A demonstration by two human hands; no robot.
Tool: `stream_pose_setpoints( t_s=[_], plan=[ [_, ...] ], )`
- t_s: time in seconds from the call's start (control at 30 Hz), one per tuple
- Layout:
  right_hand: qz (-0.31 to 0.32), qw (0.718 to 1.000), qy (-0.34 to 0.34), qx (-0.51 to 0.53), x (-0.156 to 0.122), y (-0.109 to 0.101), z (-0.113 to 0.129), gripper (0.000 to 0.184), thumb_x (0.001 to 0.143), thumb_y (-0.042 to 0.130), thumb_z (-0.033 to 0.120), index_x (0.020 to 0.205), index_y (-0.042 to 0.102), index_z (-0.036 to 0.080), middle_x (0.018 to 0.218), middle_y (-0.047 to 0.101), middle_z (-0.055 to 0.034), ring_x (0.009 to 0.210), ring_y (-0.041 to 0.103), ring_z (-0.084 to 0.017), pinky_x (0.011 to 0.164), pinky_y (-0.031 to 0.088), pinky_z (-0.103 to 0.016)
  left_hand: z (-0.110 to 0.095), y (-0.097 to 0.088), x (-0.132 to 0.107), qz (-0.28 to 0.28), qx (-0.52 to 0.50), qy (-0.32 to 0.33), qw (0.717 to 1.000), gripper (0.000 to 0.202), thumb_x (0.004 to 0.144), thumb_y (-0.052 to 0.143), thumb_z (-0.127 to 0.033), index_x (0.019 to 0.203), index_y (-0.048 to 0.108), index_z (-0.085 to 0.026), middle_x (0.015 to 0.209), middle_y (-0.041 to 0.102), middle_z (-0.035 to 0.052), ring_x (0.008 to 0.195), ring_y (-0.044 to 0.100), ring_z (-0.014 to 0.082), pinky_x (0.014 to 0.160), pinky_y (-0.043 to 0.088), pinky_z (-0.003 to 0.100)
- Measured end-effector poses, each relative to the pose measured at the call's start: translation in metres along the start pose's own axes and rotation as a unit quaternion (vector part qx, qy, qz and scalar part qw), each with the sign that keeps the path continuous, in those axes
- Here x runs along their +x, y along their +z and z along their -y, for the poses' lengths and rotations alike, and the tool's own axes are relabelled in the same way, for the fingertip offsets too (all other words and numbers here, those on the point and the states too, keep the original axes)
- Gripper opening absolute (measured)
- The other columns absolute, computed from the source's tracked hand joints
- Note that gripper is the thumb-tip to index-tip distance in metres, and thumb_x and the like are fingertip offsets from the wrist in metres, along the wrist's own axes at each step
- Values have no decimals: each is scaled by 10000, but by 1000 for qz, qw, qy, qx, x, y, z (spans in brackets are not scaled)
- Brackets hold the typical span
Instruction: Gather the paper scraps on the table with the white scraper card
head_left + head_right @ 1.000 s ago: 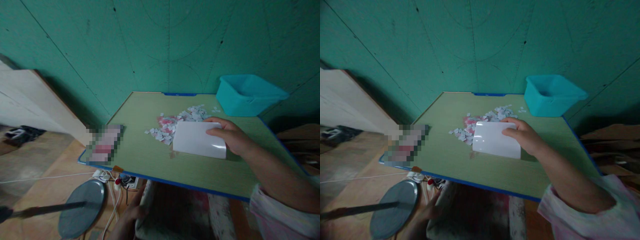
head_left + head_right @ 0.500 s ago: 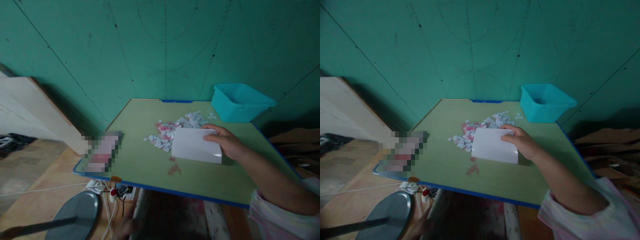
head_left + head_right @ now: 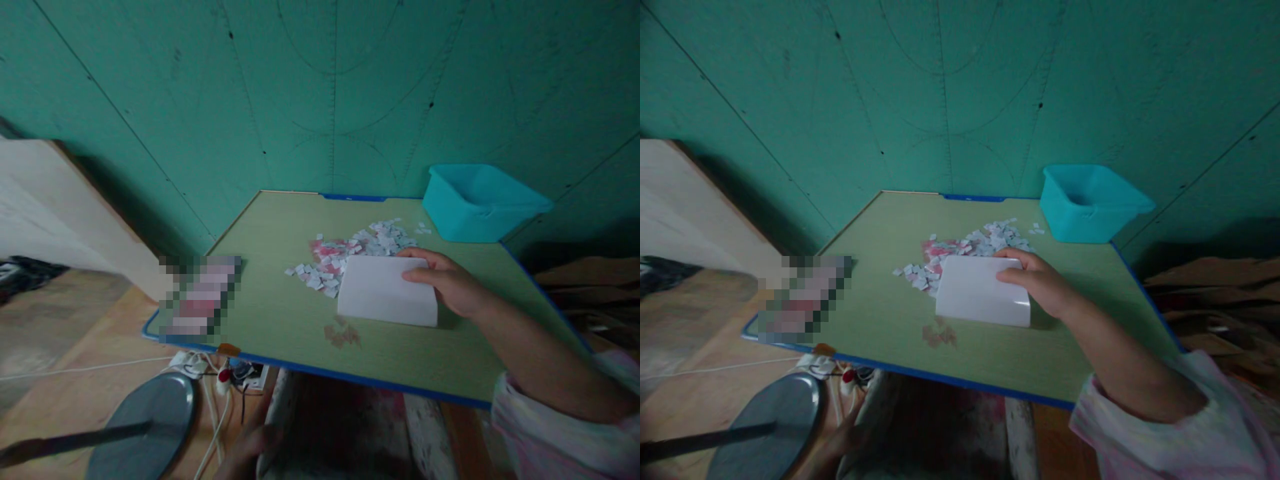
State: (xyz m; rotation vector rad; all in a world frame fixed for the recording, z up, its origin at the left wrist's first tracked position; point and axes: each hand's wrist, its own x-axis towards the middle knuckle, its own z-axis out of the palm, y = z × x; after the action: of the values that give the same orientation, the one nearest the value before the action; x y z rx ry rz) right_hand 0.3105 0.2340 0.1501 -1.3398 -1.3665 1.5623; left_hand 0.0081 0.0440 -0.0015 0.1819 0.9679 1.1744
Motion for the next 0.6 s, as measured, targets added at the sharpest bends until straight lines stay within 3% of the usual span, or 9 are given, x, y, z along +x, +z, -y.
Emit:
stream_pose_setpoints(
  t_s=[0.07, 0.13, 0.27, 0.33, 0.43, 0.6],
  plan=[
    [-26, 999, -23, -3, 3, -2, -1, 369, 570, 695, 286, 904, 554, 216, 686, 591, 43, 543, 508, -100, 507, 335, -222, 3, 0, 2, 16, -27, -5, 1000, 387, 377, 797, -69, 624, 762, -365, 597, 731, -116, 470, 543, 99, 471, 427, 207],
    [-24, 999, -30, -21, 6, -3, -3, 350, 596, 688, 288, 912, 554, 218, 701, 589, 41, 562, 514, -103, 521, 342, -224, 5, -3, 3, 24, -14, 3, 1000, 373, 386, 791, -103, 646, 763, -368, 647, 736, -103, 572, 587, 136, 523, 433, 235],
    [45, 995, -20, -85, 6, 1, -8, 279, 667, 651, 309, 905, 541, 214, 715, 574, 32, 602, 521, -118, 547, 365, -233, 2, -16, 5, -7, 140, 33, 990, 493, 419, 761, -32, 765, 768, -383, 677, 729, -62, 821, 623, 233, 632, 426, 294],
    [77, 989, -27, -121, 3, 8, -10, 255, 697, 634, 323, 899, 531, 207, 735, 568, 21, 638, 528, -127, 568, 382, -239, 0, -24, 6, 9, 148, 22, 989, 466, 453, 760, -35, 757, 765, -389, 667, 730, -67, 737, 628, 213, 584, 413, 285],
    [123, 979, -44, -154, -5, 21, -11, 258, 743, 599, 354, 933, 516, 201, 772, 571, 6, 670, 530, -135, 577, 394, -241, -1, -32, 12, 80, 118, 1, 990, 407, 472, 777, -93, 767, 765, -373, 674, 732, -71, 638, 619, 188, 505, 391, 261],
    [152, 975, -44, -155, -13, 29, -7, 268, 761, 589, 359, 962, 515, 197, 801, 564, 2, 688, 524, -132, 586, 396, -236, -1, -19, 3, 98, 130, -80, 984, 583, 559, 770, -214, 1129, 677, -293, 812, 768, 8, 809, 668, 278, 698, 484, 333]
  ],
)
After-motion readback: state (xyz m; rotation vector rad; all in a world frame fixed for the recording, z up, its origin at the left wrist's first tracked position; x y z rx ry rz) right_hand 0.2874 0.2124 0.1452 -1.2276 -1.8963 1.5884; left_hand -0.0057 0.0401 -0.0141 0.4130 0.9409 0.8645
